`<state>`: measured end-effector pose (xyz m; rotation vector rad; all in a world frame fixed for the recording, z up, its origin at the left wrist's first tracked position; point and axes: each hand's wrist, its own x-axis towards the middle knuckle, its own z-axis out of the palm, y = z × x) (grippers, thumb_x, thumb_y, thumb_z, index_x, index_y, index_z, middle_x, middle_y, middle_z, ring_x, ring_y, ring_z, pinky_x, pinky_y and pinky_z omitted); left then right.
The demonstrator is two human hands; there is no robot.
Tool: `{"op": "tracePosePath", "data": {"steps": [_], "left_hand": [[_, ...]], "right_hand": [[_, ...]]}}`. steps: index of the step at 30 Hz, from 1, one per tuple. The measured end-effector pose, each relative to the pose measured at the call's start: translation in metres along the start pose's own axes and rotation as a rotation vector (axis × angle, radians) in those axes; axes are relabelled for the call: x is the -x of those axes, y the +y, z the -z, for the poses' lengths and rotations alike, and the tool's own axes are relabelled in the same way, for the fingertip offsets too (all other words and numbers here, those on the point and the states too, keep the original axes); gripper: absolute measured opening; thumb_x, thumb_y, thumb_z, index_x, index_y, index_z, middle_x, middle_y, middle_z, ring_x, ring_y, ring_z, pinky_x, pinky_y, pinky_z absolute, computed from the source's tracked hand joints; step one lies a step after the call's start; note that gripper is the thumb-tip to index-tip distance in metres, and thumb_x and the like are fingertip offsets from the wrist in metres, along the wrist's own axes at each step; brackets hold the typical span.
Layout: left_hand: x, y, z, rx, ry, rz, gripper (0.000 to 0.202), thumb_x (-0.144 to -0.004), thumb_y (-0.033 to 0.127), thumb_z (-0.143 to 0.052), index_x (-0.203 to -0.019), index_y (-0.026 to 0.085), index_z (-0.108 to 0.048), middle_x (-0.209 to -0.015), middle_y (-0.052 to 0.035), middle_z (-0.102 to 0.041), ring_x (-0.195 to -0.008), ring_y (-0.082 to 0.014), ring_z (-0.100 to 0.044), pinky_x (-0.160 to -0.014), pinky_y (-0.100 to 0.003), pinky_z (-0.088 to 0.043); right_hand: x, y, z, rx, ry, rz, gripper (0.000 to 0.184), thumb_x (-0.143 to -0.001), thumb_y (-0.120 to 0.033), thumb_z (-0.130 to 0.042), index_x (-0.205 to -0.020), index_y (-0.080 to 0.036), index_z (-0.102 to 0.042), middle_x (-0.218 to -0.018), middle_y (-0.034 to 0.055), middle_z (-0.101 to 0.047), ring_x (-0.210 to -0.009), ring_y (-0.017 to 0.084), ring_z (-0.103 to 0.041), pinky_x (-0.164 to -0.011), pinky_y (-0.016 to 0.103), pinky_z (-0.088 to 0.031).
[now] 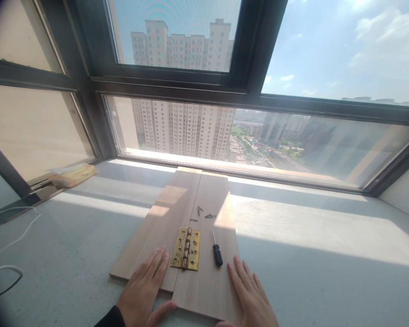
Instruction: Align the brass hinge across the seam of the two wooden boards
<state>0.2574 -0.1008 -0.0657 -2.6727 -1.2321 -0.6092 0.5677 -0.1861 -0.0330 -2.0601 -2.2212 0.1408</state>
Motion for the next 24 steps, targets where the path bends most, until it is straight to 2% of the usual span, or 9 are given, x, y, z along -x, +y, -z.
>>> {"op": "tracePosePath", "data": {"steps": [5, 8, 13, 18, 19, 21, 22, 24], "left_hand": [[-0.008, 0.005, 0.009, -0.043, 0.044, 0.002, 0.072, -0.080, 0.061, -0.041, -0.136, 0.016, -0.038, -0.142, -0.0108, -0.037, -0.127, -0.0293, -0.038, -0.096, -0.039, -0.041], [-0.018, 0.011, 0.019, -0.051, 0.024, 0.013, 0.069, -0.081, 0.062, -0.038, -0.128, 0.013, -0.049, -0.134, -0.0139, -0.047, -0.122, -0.0294, -0.046, -0.093, -0.039, -0.045], [-0.031, 0.021, 0.029, 0.023, -0.084, 0.078, 0.076, -0.077, 0.068, -0.039, -0.122, 0.008, -0.056, -0.129, -0.0190, -0.050, -0.118, -0.0328, -0.049, -0.093, -0.044, -0.048], [-0.043, 0.012, 0.056, 0.216, -0.228, 0.175, 0.077, -0.069, 0.070, -0.049, -0.119, 0.013, -0.058, -0.129, -0.0157, -0.051, -0.118, -0.0337, -0.049, -0.094, -0.046, -0.046], [-0.048, 0.006, 0.063, 0.294, -0.250, 0.201, 0.070, -0.072, 0.069, -0.045, -0.116, 0.016, -0.061, -0.127, -0.0127, -0.054, -0.115, -0.0312, -0.052, -0.092, -0.044, -0.047], [-0.064, -0.007, 0.077, 0.460, -0.255, 0.298, 0.061, -0.078, 0.065, -0.041, -0.111, 0.019, -0.063, -0.112, -0.0091, -0.065, -0.100, -0.0258, -0.062, -0.083, -0.038, -0.052], [-0.074, -0.014, 0.082, 0.538, -0.209, 0.350, 0.058, -0.081, 0.062, -0.038, -0.109, 0.018, -0.064, -0.107, -0.0083, -0.067, -0.095, -0.0233, -0.064, -0.078, -0.035, -0.053], [-0.093, -0.026, 0.084, 0.614, -0.077, 0.438, 0.051, -0.084, 0.056, -0.037, -0.102, 0.016, -0.064, -0.101, -0.0074, -0.069, -0.090, -0.0209, -0.064, -0.072, -0.031, -0.053]], "right_hand": [[-0.008, -0.005, 0.010, -0.021, -0.041, -0.043, 0.102, -0.064, -0.073, -0.051, -0.143, -0.018, -0.016, -0.148, 0.0098, -0.008, -0.135, 0.034, -0.010, -0.107, 0.054, -0.018], [-0.012, -0.004, 0.014, -0.044, -0.033, -0.053, 0.105, -0.062, -0.075, -0.051, -0.143, -0.018, -0.018, -0.148, 0.0110, -0.010, -0.135, 0.034, -0.009, -0.108, 0.054, -0.017], [-0.017, 0.001, 0.018, -0.074, -0.017, -0.055, 0.107, -0.057, -0.077, -0.054, -0.142, -0.019, -0.023, -0.149, 0.0100, -0.014, -0.136, 0.035, -0.010, -0.107, 0.054, -0.017], [-0.014, 0.008, 0.023, -0.146, -0.005, -0.055, 0.107, -0.053, -0.072, -0.063, -0.141, -0.022, -0.028, -0.148, 0.0092, -0.020, -0.135, 0.038, -0.011, -0.107, 0.058, -0.013], [-0.013, 0.007, 0.026, -0.184, 0.005, -0.054, 0.107, -0.050, -0.070, -0.066, -0.140, -0.021, -0.032, -0.147, 0.0099, -0.023, -0.135, 0.039, -0.012, -0.106, 0.059, -0.013], [-0.013, -0.003, 0.040, -0.309, 0.087, -0.096, 0.099, -0.052, -0.065, -0.069, -0.135, -0.018, -0.042, -0.143, 0.0122, -0.033, -0.133, 0.039, -0.019, -0.106, 0.058, -0.018], [-0.015, -0.013, 0.049, -0.400, 0.162, -0.144, 0.089, -0.057, -0.062, -0.068, -0.131, -0.017, -0.048, -0.140, 0.0137, -0.038, -0.131, 0.038, -0.027, -0.104, 0.055, -0.026], [-0.026, -0.042, 0.070, -0.636, 0.375, -0.308, 0.054, -0.079, -0.055, -0.049, -0.115, -0.017, -0.060, -0.123, 0.0138, -0.057, -0.114, 0.031, -0.051, -0.092, 0.047, -0.044]]}}
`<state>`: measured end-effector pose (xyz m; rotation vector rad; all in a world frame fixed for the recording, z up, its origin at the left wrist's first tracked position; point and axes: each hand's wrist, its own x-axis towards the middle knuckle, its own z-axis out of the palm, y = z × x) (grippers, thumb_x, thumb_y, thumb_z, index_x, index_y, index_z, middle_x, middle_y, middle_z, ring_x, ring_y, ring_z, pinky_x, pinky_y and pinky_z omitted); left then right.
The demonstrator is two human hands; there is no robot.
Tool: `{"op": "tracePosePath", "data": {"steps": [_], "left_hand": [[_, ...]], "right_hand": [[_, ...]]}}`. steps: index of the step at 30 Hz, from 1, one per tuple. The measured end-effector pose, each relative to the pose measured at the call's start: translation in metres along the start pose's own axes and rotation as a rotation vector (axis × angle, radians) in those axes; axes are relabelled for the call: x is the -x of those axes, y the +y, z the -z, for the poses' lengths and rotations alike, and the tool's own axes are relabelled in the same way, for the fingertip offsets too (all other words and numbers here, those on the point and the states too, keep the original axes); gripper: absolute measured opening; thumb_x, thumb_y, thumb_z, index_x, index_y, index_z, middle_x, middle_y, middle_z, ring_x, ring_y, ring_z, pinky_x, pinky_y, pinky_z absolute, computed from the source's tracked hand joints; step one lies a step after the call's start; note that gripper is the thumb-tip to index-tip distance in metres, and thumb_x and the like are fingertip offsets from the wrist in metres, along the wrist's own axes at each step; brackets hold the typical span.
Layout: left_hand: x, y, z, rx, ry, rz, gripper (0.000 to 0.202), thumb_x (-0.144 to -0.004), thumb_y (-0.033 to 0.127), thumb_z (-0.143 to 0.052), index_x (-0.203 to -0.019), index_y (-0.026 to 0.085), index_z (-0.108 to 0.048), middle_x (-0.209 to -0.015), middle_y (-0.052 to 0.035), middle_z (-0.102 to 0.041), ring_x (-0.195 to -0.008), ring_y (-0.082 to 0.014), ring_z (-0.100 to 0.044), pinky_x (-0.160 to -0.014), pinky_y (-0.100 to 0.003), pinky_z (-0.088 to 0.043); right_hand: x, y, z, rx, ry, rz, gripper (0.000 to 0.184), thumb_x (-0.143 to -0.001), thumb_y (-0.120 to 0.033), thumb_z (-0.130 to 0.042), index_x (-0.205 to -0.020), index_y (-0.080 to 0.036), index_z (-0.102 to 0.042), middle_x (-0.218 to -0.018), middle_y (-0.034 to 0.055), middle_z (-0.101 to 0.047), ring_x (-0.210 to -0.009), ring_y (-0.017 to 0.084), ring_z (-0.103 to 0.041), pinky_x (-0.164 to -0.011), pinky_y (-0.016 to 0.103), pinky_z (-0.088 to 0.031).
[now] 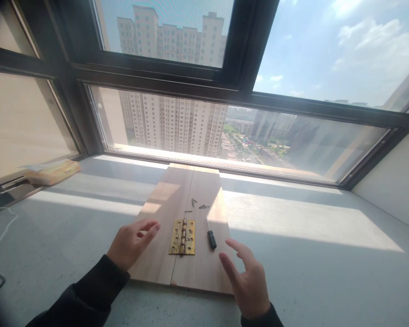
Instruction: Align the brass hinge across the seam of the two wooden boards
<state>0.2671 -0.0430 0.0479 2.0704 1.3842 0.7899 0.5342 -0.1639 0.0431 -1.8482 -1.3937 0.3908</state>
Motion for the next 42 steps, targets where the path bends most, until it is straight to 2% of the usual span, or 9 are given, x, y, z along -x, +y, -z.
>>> {"op": "tracePosePath", "data": {"steps": [2, 5, 9, 14, 17, 22, 29, 35, 42], "left_hand": [[-0.019, -0.004, -0.003, 0.003, 0.079, 0.011, 0.048, -0.083, 0.051, -0.041, -0.104, 0.014, -0.062, -0.101, -0.0079, -0.068, -0.089, -0.0215, -0.063, -0.071, -0.032, -0.052], [-0.035, -0.015, -0.019, -0.074, 0.095, -0.073, 0.049, -0.080, 0.046, -0.047, -0.114, 0.012, -0.057, -0.106, -0.0100, -0.065, -0.100, -0.0242, -0.059, -0.085, -0.037, -0.047], [-0.036, -0.026, -0.034, -0.153, 0.036, -0.168, 0.050, -0.079, 0.039, -0.048, -0.121, 0.012, -0.052, -0.109, -0.0105, -0.064, -0.104, -0.0257, -0.055, -0.090, -0.043, -0.042], [-0.030, -0.023, -0.034, -0.184, -0.019, -0.163, 0.050, -0.078, 0.032, -0.048, -0.124, 0.012, -0.049, -0.108, -0.0096, -0.065, -0.104, -0.0262, -0.054, -0.091, -0.045, -0.039], [-0.029, -0.019, -0.034, -0.156, -0.032, -0.172, 0.051, -0.077, 0.030, -0.049, -0.125, 0.013, -0.048, -0.110, -0.0094, -0.064, -0.105, -0.0257, -0.054, -0.092, -0.044, -0.038], [-0.026, -0.015, -0.038, -0.134, -0.048, -0.203, 0.059, -0.075, 0.031, -0.051, -0.131, 0.014, -0.040, -0.115, -0.0101, -0.062, -0.109, -0.0260, -0.052, -0.094, -0.044, -0.036], [-0.023, -0.010, -0.043, -0.111, -0.094, -0.195, 0.062, -0.074, 0.034, -0.052, -0.132, 0.013, -0.040, -0.125, -0.0125, -0.055, -0.116, -0.0270, -0.048, -0.098, -0.046, -0.032], [-0.018, -0.003, -0.045, 0.019, -0.130, -0.145, 0.068, -0.072, 0.035, -0.056, -0.133, 0.012, -0.039, -0.132, -0.0145, -0.048, -0.124, -0.0272, -0.041, -0.105, -0.045, -0.027], [-0.021, -0.009, -0.043, 0.455, -0.199, 0.026, 0.075, -0.071, 0.035, -0.061, -0.137, 0.012, -0.033, -0.133, -0.0163, -0.048, -0.125, -0.0286, -0.042, -0.105, -0.046, -0.030]], "right_hand": [[-0.008, -0.040, -0.013, -0.231, 0.004, -0.001, 0.047, -0.086, -0.051, -0.041, -0.108, -0.015, -0.062, -0.108, 0.0137, -0.064, -0.097, 0.026, -0.060, -0.077, 0.040, -0.052], [-0.022, -0.075, -0.041, -0.283, -0.021, 0.043, 0.046, -0.087, -0.046, -0.041, -0.115, -0.014, -0.057, -0.109, 0.0132, -0.064, -0.094, 0.023, -0.061, -0.070, 0.033, -0.053], [-0.025, -0.054, -0.070, -0.190, 0.039, 0.023, 0.046, -0.084, -0.039, -0.043, -0.117, -0.010, -0.055, -0.111, 0.0161, -0.062, -0.092, 0.025, -0.060, -0.071, 0.040, -0.051], [-0.016, -0.020, -0.086, -0.083, 0.018, 0.033, 0.055, -0.075, -0.037, -0.051, -0.121, -0.007, -0.053, -0.113, 0.0172, -0.060, -0.103, 0.031, -0.053, -0.085, 0.048, -0.045], [-0.017, -0.021, -0.090, -0.059, -0.012, 0.047, 0.058, -0.074, -0.038, -0.051, -0.122, -0.006, -0.052, -0.113, 0.0159, -0.059, -0.105, 0.029, -0.050, -0.093, 0.047, -0.039], [-0.023, -0.028, -0.094, -0.056, -0.033, -0.022, 0.062, -0.076, -0.040, -0.048, -0.127, -0.004, -0.047, -0.116, 0.0170, -0.057, -0.106, 0.029, -0.050, -0.093, 0.045, -0.039], [-0.036, -0.039, -0.100, -0.194, -0.075, -0.143, 0.064, -0.074, -0.043, -0.053, -0.126, -0.007, -0.049, -0.120, 0.0153, -0.055, -0.113, 0.029, -0.048, -0.098, 0.042, -0.035], [-0.049, -0.059, -0.094, -0.440, -0.100, -0.338, 0.056, -0.074, -0.046, -0.053, -0.117, -0.010, -0.055, -0.110, 0.0122, -0.063, -0.101, 0.026, -0.058, -0.080, 0.034, -0.046], [-0.057, -0.055, -0.079, -0.599, -0.040, -0.537, 0.050, -0.073, -0.049, -0.053, -0.109, -0.015, -0.060, -0.107, 0.0107, -0.065, -0.099, 0.027, -0.058, -0.064, 0.032, -0.044]]}}
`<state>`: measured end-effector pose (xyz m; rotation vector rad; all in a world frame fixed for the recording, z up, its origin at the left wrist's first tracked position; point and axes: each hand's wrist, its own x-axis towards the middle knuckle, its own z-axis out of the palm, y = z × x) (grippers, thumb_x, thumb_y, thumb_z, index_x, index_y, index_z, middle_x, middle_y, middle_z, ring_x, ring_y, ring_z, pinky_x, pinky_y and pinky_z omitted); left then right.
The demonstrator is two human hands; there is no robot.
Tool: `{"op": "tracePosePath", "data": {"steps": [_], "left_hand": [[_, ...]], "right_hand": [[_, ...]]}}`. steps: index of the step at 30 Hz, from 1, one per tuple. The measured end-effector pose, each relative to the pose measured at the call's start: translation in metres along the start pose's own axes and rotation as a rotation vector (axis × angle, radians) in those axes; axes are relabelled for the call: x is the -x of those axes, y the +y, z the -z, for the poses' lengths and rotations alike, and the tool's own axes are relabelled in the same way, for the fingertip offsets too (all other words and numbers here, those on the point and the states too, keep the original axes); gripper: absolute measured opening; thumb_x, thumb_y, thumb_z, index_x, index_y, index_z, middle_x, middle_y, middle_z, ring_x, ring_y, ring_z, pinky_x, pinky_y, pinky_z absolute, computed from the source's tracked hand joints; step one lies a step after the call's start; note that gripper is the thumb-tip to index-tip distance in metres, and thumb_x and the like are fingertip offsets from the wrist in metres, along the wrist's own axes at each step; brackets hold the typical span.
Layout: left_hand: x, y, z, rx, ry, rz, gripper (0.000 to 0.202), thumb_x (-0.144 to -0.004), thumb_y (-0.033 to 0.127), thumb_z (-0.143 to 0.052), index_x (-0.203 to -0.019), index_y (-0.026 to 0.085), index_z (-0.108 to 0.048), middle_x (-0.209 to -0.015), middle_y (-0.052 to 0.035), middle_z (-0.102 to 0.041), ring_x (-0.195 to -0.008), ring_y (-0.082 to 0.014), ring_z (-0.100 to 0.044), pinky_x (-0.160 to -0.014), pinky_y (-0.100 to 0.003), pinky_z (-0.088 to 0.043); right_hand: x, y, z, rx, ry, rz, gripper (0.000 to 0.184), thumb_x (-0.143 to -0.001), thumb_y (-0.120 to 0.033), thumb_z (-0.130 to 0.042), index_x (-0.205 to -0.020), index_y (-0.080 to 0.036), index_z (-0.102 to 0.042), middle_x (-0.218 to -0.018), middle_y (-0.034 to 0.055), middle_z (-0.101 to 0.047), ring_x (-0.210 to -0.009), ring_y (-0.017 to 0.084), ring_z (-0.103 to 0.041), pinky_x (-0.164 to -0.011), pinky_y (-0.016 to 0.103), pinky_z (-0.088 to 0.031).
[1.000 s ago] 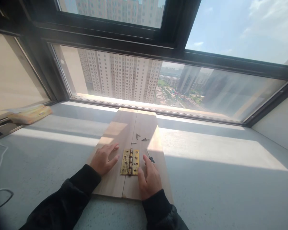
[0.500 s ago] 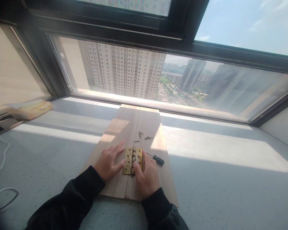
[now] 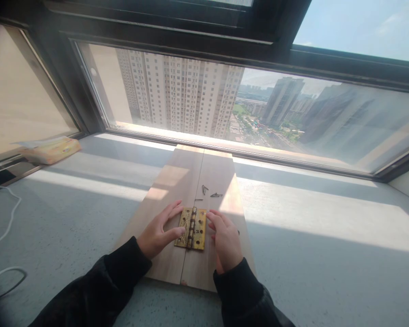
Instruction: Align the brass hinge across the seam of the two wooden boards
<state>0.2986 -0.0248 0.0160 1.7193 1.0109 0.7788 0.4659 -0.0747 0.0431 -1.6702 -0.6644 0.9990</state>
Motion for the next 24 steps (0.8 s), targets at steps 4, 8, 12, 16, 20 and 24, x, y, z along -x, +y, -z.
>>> {"op": "tracePosePath", "data": {"steps": [4, 8, 12, 16, 20, 24], "left_hand": [[-0.001, 0.002, 0.000, 0.292, 0.021, 0.025, 0.069, -0.076, 0.034, -0.058, -0.136, 0.011, -0.032, -0.128, -0.0179, -0.052, -0.125, -0.0260, -0.043, -0.102, -0.042, -0.035], [-0.001, 0.003, -0.003, 0.250, 0.209, 0.005, 0.058, -0.077, 0.033, -0.056, -0.129, 0.012, -0.040, -0.125, -0.0153, -0.055, -0.121, -0.0244, -0.046, -0.101, -0.041, -0.036], [-0.001, 0.001, -0.002, -0.034, 0.343, 0.028, 0.044, -0.080, 0.034, -0.052, -0.119, 0.016, -0.051, -0.119, -0.0101, -0.060, -0.113, -0.0225, -0.053, -0.097, -0.041, -0.039], [0.000, 0.005, -0.001, -0.328, 0.274, 0.034, 0.043, -0.077, 0.033, -0.051, -0.116, 0.015, -0.055, -0.114, -0.0103, -0.062, -0.109, -0.0249, -0.055, -0.098, -0.045, -0.037], [0.002, 0.006, -0.005, -0.514, 0.176, -0.029, 0.051, -0.079, 0.038, -0.048, -0.124, 0.014, -0.050, -0.123, -0.0137, -0.056, -0.121, -0.0285, -0.045, -0.101, -0.049, -0.030], [0.004, 0.002, -0.010, -0.541, 0.064, -0.128, 0.062, -0.078, 0.042, -0.049, -0.133, 0.015, -0.041, -0.132, -0.0151, -0.049, -0.128, -0.0300, -0.036, -0.104, -0.050, -0.025]], "right_hand": [[0.004, -0.008, 0.001, -0.039, -0.013, 0.041, 0.050, -0.070, -0.047, -0.059, -0.108, -0.014, -0.058, -0.106, 0.0117, -0.065, -0.094, 0.024, -0.059, -0.060, 0.029, -0.043], [0.010, -0.012, -0.003, -0.014, -0.053, 0.083, 0.051, -0.067, -0.040, -0.065, -0.108, -0.012, -0.054, -0.103, 0.0124, -0.065, -0.083, 0.021, -0.061, -0.054, 0.026, -0.045], [0.006, -0.008, -0.002, 0.079, -0.038, 0.133, 0.046, -0.071, -0.040, -0.061, -0.106, -0.011, -0.054, -0.100, 0.0133, -0.064, -0.071, 0.018, -0.061, -0.047, 0.025, -0.045], [0.001, -0.007, 0.006, 0.221, -0.073, 0.136, 0.044, -0.070, -0.038, -0.064, -0.103, -0.010, -0.058, -0.100, 0.0142, -0.065, -0.055, 0.014, -0.060, -0.044, 0.027, -0.047], [0.007, -0.012, 0.010, 0.308, -0.137, 0.088, 0.055, -0.071, -0.040, -0.064, -0.116, -0.008, -0.054, -0.101, 0.0166, -0.066, -0.048, 0.014, -0.061, -0.034, 0.023, -0.043], [0.018, -0.020, 0.007, 0.249, -0.207, -0.009, 0.080, -0.074, -0.045, -0.061, -0.138, -0.009, -0.030, -0.115, 0.0219, -0.059, -0.048, 0.018, -0.064, -0.022, 0.018, -0.029]]}}
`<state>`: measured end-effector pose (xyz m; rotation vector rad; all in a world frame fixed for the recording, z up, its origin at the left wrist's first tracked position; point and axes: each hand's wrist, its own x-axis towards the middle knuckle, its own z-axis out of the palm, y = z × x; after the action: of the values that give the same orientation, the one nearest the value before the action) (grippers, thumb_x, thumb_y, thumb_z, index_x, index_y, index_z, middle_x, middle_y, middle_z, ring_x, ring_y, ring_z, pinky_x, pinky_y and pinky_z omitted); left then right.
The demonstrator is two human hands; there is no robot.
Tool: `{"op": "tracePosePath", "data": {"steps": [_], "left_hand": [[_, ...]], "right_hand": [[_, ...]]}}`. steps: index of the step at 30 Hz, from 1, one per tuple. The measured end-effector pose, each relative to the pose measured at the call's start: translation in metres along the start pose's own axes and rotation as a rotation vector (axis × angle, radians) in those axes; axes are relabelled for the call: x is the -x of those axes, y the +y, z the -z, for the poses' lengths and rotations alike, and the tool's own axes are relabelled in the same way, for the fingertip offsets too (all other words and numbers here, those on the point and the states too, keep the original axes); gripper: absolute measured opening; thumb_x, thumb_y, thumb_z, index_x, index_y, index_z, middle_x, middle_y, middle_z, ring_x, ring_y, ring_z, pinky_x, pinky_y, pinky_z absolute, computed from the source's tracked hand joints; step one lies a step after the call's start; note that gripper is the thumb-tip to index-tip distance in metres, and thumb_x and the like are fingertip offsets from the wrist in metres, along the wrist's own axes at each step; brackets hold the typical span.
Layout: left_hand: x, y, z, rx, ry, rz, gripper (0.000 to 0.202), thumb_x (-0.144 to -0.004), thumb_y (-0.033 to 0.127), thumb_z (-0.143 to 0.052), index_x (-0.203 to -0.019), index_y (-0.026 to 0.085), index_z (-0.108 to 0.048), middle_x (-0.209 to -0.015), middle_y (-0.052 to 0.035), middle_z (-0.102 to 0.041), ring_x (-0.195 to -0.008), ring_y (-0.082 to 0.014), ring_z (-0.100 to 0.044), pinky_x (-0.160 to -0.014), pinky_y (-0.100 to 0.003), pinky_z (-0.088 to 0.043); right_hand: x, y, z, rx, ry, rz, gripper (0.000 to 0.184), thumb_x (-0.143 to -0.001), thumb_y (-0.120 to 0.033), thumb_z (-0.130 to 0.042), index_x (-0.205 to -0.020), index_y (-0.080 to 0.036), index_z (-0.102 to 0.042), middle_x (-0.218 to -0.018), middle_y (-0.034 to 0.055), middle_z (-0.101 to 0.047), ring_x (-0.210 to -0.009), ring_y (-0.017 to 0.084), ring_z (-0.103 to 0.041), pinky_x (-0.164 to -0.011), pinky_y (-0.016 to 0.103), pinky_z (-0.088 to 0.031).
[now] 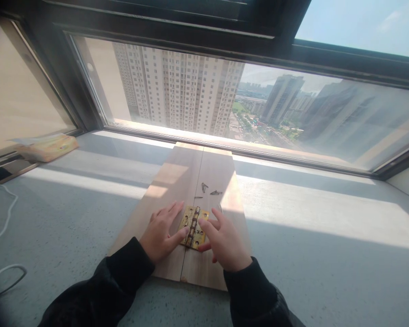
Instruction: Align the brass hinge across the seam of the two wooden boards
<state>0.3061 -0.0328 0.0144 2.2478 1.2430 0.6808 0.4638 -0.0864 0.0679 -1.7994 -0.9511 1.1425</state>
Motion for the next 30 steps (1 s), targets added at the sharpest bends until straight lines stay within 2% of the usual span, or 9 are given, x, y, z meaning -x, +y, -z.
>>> {"op": "tracePosePath", "data": {"steps": [4, 7, 11, 16, 19, 24, 30], "left_hand": [[0.001, 0.003, 0.001, 0.126, -0.047, -0.016, 0.066, -0.078, 0.046, -0.050, -0.135, 0.014, -0.038, -0.135, -0.0145, -0.046, -0.127, -0.0301, -0.037, -0.105, -0.049, -0.026], [-0.001, 0.003, 0.005, 0.265, -0.061, 0.058, 0.068, -0.077, 0.047, -0.053, -0.134, 0.013, -0.038, -0.135, -0.0157, -0.046, -0.127, -0.0310, -0.038, -0.105, -0.050, -0.027], [-0.004, -0.003, 0.008, 0.623, -0.121, 0.140, 0.071, -0.078, 0.046, -0.055, -0.136, 0.010, -0.033, -0.134, -0.0171, -0.046, -0.124, -0.0275, -0.043, -0.104, -0.043, -0.034], [-0.007, -0.007, 0.009, 0.931, -0.112, 0.270, 0.070, -0.078, 0.044, -0.059, -0.133, 0.009, -0.033, -0.137, -0.0185, -0.042, -0.124, -0.0255, -0.044, -0.102, -0.038, -0.040], [-0.008, -0.004, 0.009, 0.978, -0.074, 0.275, 0.064, -0.077, 0.039, -0.060, -0.130, 0.009, -0.038, -0.134, -0.0184, -0.046, -0.123, -0.0245, -0.045, -0.101, -0.037, -0.041], [-0.013, -0.002, 0.002, 0.962, 0.060, 0.279, 0.052, -0.077, 0.036, -0.061, -0.120, 0.010, -0.048, -0.122, -0.0162, -0.057, -0.113, -0.0227, -0.055, -0.096, -0.036, -0.046], [-0.035, 0.001, -0.006, 0.767, 0.152, 0.298, 0.039, -0.074, 0.031, -0.061, -0.108, 0.012, -0.057, -0.099, -0.0122, -0.069, -0.093, -0.0225, -0.065, -0.084, -0.037, -0.052]], "right_hand": [[0.005, -0.009, 0.000, -0.217, -0.074, -0.137, 0.085, -0.072, -0.046, -0.063, -0.140, -0.015, -0.022, -0.128, 0.0222, -0.048, -0.065, 0.023, -0.068, -0.027, 0.018, -0.037], [0.003, -0.010, 0.003, -0.335, -0.088, -0.198, 0.073, -0.073, -0.046, -0.060, -0.134, -0.019, -0.030, -0.125, 0.0200, -0.051, -0.073, 0.025, -0.069, -0.032, 0.019, -0.040], [-0.003, -0.005, 0.008, -0.409, -0.084, -0.225, 0.050, -0.074, -0.043, -0.060, -0.116, -0.018, -0.047, -0.122, 0.0175, -0.054, -0.073, 0.024, -0.069, -0.037, 0.021, -0.044], [-0.010, -0.001, 0.011, -0.424, -0.091, -0.242, 0.043, -0.074, -0.042, -0.060, -0.108, -0.018, -0.051, -0.125, 0.0156, -0.052, -0.074, 0.024, -0.069, -0.039, 0.022, -0.045], [-0.010, -0.002, 0.013, -0.434, -0.106, -0.238, 0.044, -0.075, -0.042, -0.059, -0.111, -0.018, -0.050, -0.126, 0.0161, -0.052, -0.074, 0.024, -0.069, -0.040, 0.023, -0.046], [-0.010, -0.002, 0.013, -0.422, -0.104, -0.238, 0.047, -0.076, -0.041, -0.059, -0.115, -0.017, -0.047, -0.127, 0.0179, -0.051, -0.071, 0.023, -0.069, -0.041, 0.024, -0.047], [-0.007, -0.003, 0.013, -0.411, -0.116, -0.217, 0.049, -0.076, -0.040, -0.059, -0.116, -0.016, -0.045, -0.125, 0.0178, -0.051, -0.068, 0.023, -0.069, -0.041, 0.023, -0.047]]}}
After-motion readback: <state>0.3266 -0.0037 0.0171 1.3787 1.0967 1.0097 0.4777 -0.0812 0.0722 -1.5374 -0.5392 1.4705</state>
